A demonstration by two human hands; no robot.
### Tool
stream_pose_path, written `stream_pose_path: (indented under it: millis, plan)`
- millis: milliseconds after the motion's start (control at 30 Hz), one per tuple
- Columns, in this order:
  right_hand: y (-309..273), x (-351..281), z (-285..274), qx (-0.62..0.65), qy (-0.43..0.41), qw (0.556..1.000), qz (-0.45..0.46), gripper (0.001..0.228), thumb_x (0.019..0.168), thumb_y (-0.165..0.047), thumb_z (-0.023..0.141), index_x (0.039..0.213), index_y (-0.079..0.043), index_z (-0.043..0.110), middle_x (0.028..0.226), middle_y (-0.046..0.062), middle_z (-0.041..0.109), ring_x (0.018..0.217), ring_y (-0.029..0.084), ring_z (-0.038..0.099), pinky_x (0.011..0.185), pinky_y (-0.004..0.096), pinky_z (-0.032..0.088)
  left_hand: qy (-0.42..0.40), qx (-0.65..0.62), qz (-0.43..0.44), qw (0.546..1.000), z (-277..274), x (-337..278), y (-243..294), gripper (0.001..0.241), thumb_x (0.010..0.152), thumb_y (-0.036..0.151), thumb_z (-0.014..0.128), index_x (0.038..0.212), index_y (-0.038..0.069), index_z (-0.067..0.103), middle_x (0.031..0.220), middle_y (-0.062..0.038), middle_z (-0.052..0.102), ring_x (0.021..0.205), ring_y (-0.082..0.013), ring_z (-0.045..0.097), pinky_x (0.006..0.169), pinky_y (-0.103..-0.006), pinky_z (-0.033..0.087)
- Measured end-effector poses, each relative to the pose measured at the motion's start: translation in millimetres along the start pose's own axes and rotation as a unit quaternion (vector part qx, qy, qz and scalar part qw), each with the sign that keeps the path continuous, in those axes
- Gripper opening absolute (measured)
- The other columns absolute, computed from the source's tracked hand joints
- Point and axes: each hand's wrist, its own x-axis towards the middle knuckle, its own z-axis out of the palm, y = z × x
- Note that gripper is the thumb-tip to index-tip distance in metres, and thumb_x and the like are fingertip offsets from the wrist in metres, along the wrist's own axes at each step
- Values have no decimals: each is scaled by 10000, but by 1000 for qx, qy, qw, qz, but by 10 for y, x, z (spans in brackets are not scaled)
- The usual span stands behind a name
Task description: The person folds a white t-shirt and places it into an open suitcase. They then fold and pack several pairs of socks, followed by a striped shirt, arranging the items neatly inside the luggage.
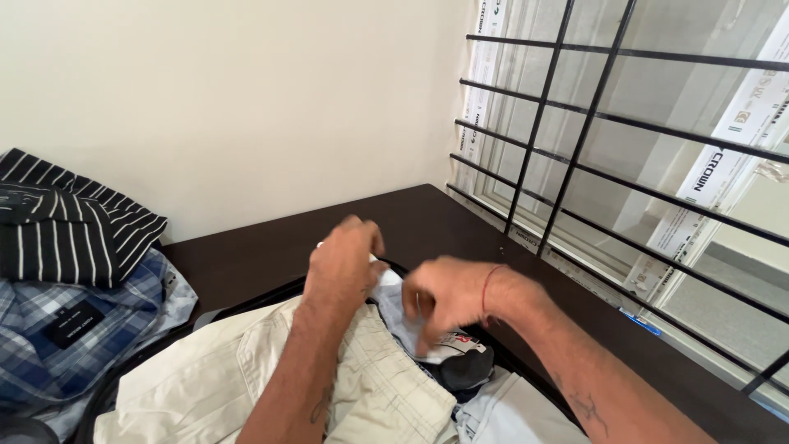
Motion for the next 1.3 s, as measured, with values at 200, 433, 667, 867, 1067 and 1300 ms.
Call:
stream_pose_path:
  millis: [200, 433, 667, 867, 1067, 1300]
  plan:
    - [282, 521, 347, -76, -101, 992, -2, 587, 649, -248, 906, 1169, -111, 671, 1128, 48, 737, 977, 231, 714, 826, 396, 586, -197, 82, -124, 969, 37, 9, 117, 345, 808, 353, 840, 1042, 102, 807, 1119, -146, 764, 1068, -301, 727, 923, -398, 588]
    - [352, 661, 452, -102, -103, 988, -54, 906, 645, -206, 947, 1403, -109, 458, 1238, 93, 703, 1071, 248, 679, 869, 386, 561, -276, 181, -126, 936, 204, 31, 174, 393, 859, 329, 777, 1195, 128, 756, 1310, -96, 693, 1198, -270, 674, 963, -392, 572]
    - [107, 276, 244, -96, -173, 977, 77, 1062, 627, -129, 914, 1501, -144, 311, 1268, 184, 681, 892, 331, 767, 755, 478, 638, -331, 200, -141, 911, 44, 1, 316, 602, 850, 465, 774, 1359, 163, 665, 1577, -48, 443, 1382, -262, 532, 1085, -423, 485]
    - [-20, 500, 708, -28, -42, 984, 168, 652, 928, -127, 549, 1554, -182, 375, 1381, 72, 596, 1020, 339, 747, 836, 485, 650, -381, 226, -143, 885, 84, 20, 284, 739, 886, 632, 665, 1457, 172, 579, 1648, -56, 335, 1465, -249, 428, 1144, -423, 424]
    - [170, 829, 829, -97, -70, 984, 130, 1212, 688, -194, 843, 1596, -219, 41, 1563, 68, 303, 1269, 311, 535, 1035, 429, 476, -374, 205, -150, 892, 341, 101, 25, 662, 873, 600, 601, 1392, 193, 662, 1685, -65, 298, 1465, -261, 453, 1133, -430, 467]
    - [77, 493, 636, -218, -73, 972, 54, 1639, 402, -73, 946, 1688, -193, -62, 1712, 125, 81, 1340, 376, 569, 1041, 419, 542, -372, 176, -116, 904, 281, 193, -57, 702, 795, 645, 617, 1316, 184, 709, 1487, -114, 583, 1386, -305, 544, 1138, -419, 463]
